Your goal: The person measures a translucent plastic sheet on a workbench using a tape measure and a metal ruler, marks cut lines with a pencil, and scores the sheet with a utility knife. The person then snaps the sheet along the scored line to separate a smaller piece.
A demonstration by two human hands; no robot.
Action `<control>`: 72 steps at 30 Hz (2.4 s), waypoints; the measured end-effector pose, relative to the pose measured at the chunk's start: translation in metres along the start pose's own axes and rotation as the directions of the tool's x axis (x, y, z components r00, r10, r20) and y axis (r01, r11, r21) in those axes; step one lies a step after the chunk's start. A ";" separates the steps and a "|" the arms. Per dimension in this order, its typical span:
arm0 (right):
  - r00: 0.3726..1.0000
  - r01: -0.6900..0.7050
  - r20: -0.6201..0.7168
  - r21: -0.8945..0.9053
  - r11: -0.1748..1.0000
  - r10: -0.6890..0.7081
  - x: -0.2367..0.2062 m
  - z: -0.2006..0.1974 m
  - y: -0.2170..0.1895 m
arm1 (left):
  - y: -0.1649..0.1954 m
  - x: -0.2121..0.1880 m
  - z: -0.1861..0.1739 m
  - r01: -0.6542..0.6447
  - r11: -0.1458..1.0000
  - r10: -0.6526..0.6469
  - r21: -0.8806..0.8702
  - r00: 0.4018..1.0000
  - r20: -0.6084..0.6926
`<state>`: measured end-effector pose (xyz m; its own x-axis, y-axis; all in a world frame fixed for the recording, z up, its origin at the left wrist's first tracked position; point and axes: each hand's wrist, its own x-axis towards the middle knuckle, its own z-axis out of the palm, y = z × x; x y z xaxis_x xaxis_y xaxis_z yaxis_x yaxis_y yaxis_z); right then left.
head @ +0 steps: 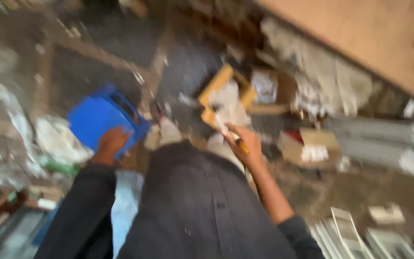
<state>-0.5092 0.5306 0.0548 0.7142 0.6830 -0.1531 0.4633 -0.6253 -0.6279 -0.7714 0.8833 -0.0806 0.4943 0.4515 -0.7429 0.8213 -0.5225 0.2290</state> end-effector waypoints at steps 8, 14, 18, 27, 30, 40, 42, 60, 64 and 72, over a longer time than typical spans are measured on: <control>0.989 0.142 -0.142 0.909 0.391 -0.028 0.137 -0.108 -0.105 | -0.149 -0.015 -0.168 0.177 0.802 -0.481 -0.571 0.758 -0.440; 0.872 0.478 -0.463 0.875 0.072 -0.156 0.186 -0.159 -0.157 | -0.115 0.067 -0.193 0.052 0.920 -0.207 -0.389 0.907 -0.367; 0.975 0.221 -0.207 0.935 0.277 -0.080 0.285 -0.071 -0.163 | -0.058 0.122 -0.175 -0.172 0.798 0.084 -0.578 0.981 -0.176; 0.807 -0.538 0.571 0.816 -0.213 0.148 0.496 0.056 -0.189 | -0.088 0.110 -0.196 -0.121 0.896 -0.026 -0.428 0.946 -0.324; 0.916 -0.365 0.374 0.927 -0.086 0.146 0.587 0.075 -0.186 | -0.125 0.105 -0.196 -0.341 0.883 0.138 -0.323 0.846 -0.516; 0.850 -0.303 0.413 0.892 -0.337 0.329 0.714 0.098 -0.268 | -0.164 0.148 -0.294 -0.159 0.691 -0.259 -0.706 0.857 -0.446; 0.822 -0.267 0.357 0.930 -0.254 0.444 0.715 0.102 -0.275 | -0.183 0.183 -0.333 -0.092 0.524 -0.351 -0.847 0.883 -0.312; 0.483 -0.221 0.239 0.964 -0.147 0.842 0.423 0.376 -0.435 | -0.307 0.364 -0.640 -0.171 0.957 0.201 0.235 0.973 -0.110; 0.422 -0.284 0.224 0.953 -0.106 0.879 0.353 0.443 -0.439 | -0.349 0.367 -0.639 -0.335 0.870 0.400 0.362 0.909 -0.120; 0.133 -0.479 0.276 0.859 -0.182 0.952 0.185 0.608 -0.510 | -0.417 0.450 -0.647 -0.324 0.812 0.421 0.485 0.901 -0.103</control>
<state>-0.9321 1.2048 -0.1170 0.3912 -0.4005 -0.8286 -0.8770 0.1108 -0.4675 -0.7069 1.7722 -0.1034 0.8205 0.2611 -0.5085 0.3690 -0.9214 0.1222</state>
